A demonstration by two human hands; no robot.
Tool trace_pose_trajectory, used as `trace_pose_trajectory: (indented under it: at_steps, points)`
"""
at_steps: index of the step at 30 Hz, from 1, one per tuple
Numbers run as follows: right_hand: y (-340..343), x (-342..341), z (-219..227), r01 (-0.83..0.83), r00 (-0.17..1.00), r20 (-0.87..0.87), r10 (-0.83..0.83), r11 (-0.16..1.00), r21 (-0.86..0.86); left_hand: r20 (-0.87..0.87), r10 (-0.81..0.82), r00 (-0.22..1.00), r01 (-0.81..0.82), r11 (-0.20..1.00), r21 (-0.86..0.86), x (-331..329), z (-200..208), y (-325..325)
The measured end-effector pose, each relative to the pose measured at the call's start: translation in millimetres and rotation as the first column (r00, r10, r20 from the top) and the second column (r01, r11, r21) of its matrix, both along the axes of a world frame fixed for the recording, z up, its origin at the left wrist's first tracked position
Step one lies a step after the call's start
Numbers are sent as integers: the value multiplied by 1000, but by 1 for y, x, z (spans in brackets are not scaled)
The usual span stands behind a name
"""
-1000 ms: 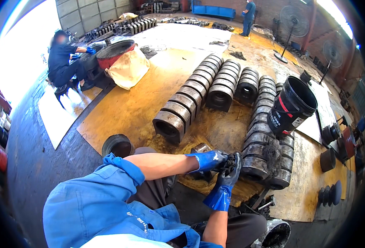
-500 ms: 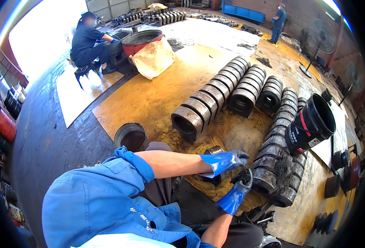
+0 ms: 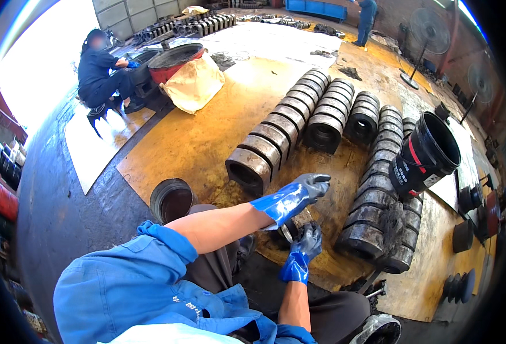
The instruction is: The person sits on the floor and cleans cylindrical metal parts using a wire brush and a rag. They scrub the parts, wipe them, and place them in a stack.
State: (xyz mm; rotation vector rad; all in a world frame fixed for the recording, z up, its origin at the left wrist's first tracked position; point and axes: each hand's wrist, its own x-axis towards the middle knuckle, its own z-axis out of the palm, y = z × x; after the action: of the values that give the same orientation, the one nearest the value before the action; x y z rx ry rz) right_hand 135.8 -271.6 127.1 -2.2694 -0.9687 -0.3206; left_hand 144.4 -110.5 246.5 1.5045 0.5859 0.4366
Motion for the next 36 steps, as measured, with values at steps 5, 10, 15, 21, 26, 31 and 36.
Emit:
trace_pose_trajectory:
  at_steps: [5, 10, 15, 21, 26, 31, 36]
  points:
    - [-2, 9, -37, 67, 998, -16, -67, 998, -15, 23, -36, 999, 39, 988, -149, -10, 13, 5]
    - [5, 4, -34, 25, 996, -84, -24, 1000, 10, 73, 89, 993, -74, 978, -193, -6, -3, 22]
    - [-5, 13, -40, 44, 992, -118, -48, 998, -36, 53, 102, 993, -102, 995, -11, -4, 13, 5]
    - [5, 7, -38, -38, 999, 31, 35, 995, 93, -74, 153, 985, -148, 986, 71, -2, -17, 12]
    - [11, 11, -47, 52, 999, -17, -50, 980, 193, -190, 128, 973, -79, 965, 249, -4, -70, 4]
    - [14, 9, -44, -33, 993, 114, 14, 985, 170, -442, 268, 856, -72, 908, 412, -13, -99, 3]
    - [17, 20, -85, 71, 989, 118, -90, 985, 158, -456, 507, 731, -177, 787, 591, 16, -173, -1]
